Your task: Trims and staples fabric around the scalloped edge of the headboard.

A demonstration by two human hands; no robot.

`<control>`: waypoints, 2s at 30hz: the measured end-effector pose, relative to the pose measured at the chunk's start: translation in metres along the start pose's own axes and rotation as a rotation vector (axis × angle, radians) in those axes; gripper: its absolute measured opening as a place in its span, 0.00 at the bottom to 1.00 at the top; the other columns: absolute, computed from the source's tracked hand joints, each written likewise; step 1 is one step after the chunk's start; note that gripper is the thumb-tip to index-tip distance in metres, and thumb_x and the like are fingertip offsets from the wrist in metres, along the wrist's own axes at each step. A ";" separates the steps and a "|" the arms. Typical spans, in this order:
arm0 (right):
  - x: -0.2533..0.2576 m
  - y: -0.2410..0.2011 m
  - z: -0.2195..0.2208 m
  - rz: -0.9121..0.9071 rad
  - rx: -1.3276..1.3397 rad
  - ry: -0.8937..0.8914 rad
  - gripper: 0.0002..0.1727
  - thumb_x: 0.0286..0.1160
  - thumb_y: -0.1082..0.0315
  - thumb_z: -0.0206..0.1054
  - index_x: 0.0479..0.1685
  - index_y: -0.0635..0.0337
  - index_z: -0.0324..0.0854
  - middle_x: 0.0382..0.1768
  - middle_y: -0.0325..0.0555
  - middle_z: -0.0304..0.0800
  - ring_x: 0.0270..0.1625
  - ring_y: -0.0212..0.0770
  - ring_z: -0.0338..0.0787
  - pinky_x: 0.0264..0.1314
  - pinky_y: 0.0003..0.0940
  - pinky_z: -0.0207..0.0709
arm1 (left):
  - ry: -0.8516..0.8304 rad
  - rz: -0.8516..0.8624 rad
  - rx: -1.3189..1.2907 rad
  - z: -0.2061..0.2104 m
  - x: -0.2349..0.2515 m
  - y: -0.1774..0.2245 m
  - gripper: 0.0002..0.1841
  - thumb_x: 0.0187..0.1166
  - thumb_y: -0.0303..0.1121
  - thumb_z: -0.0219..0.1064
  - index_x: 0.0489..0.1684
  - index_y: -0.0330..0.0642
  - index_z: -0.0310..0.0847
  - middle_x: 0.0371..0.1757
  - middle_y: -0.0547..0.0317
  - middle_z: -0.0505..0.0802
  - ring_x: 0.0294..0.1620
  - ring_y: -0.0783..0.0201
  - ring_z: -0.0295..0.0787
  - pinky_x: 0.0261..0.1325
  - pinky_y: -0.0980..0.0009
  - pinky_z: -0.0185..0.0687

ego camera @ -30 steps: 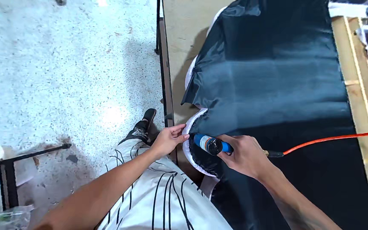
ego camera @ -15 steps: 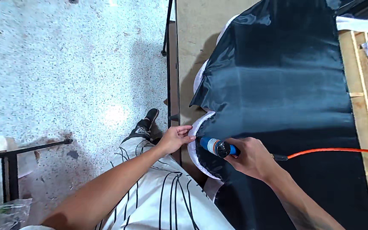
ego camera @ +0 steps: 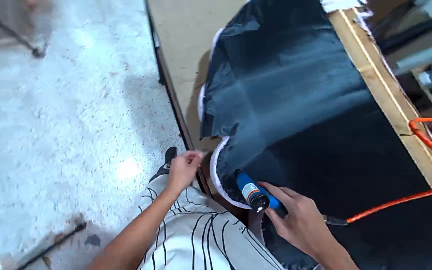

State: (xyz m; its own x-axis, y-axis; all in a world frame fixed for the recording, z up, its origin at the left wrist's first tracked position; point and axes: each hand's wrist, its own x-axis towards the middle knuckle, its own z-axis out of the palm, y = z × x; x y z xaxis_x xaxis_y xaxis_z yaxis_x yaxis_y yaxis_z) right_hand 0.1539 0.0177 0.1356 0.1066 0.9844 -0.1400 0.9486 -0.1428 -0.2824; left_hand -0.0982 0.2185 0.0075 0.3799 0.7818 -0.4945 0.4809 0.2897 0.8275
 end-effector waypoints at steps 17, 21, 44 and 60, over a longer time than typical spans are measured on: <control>-0.038 -0.145 0.136 1.151 0.079 0.815 0.15 0.80 0.55 0.67 0.41 0.57 0.91 0.45 0.47 0.93 0.51 0.46 0.93 0.55 0.50 0.88 | -0.261 0.817 0.491 -0.107 0.247 0.144 0.20 0.87 0.48 0.64 0.58 0.38 0.88 0.56 0.51 0.94 0.57 0.60 0.93 0.64 0.53 0.89; -0.062 -0.169 0.220 1.637 0.305 0.626 0.29 0.79 0.40 0.63 0.55 0.59 0.88 0.54 0.62 0.89 0.54 0.61 0.91 0.54 0.65 0.85 | -0.325 0.192 0.068 -0.104 0.274 0.163 0.29 0.80 0.56 0.70 0.62 0.38 0.83 0.54 0.48 0.94 0.52 0.53 0.94 0.56 0.49 0.92; 0.084 -0.184 0.109 1.312 0.014 0.977 0.14 0.81 0.61 0.66 0.50 0.62 0.91 0.47 0.54 0.93 0.51 0.51 0.93 0.56 0.51 0.88 | -0.645 1.407 0.865 -0.090 0.222 0.121 0.19 0.82 0.53 0.68 0.62 0.54 0.91 0.65 0.57 0.90 0.73 0.53 0.82 0.78 0.49 0.77; 0.220 -0.062 0.110 0.260 0.333 0.605 0.07 0.77 0.61 0.74 0.34 0.51 0.94 0.46 0.37 0.92 0.58 0.40 0.87 0.65 0.40 0.81 | -0.545 1.249 0.570 -0.073 0.223 0.107 0.11 0.77 0.49 0.75 0.45 0.58 0.97 0.51 0.75 0.97 0.57 0.71 0.88 0.74 0.61 0.76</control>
State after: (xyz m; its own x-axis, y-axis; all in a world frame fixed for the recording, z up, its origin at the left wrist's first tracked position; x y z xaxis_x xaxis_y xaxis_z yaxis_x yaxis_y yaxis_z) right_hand 0.0861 0.2320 0.0178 0.5527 0.7854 0.2787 0.7399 -0.3085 -0.5979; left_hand -0.0201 0.4644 0.0052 0.9537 0.0189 0.3001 -0.1842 -0.7522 0.6327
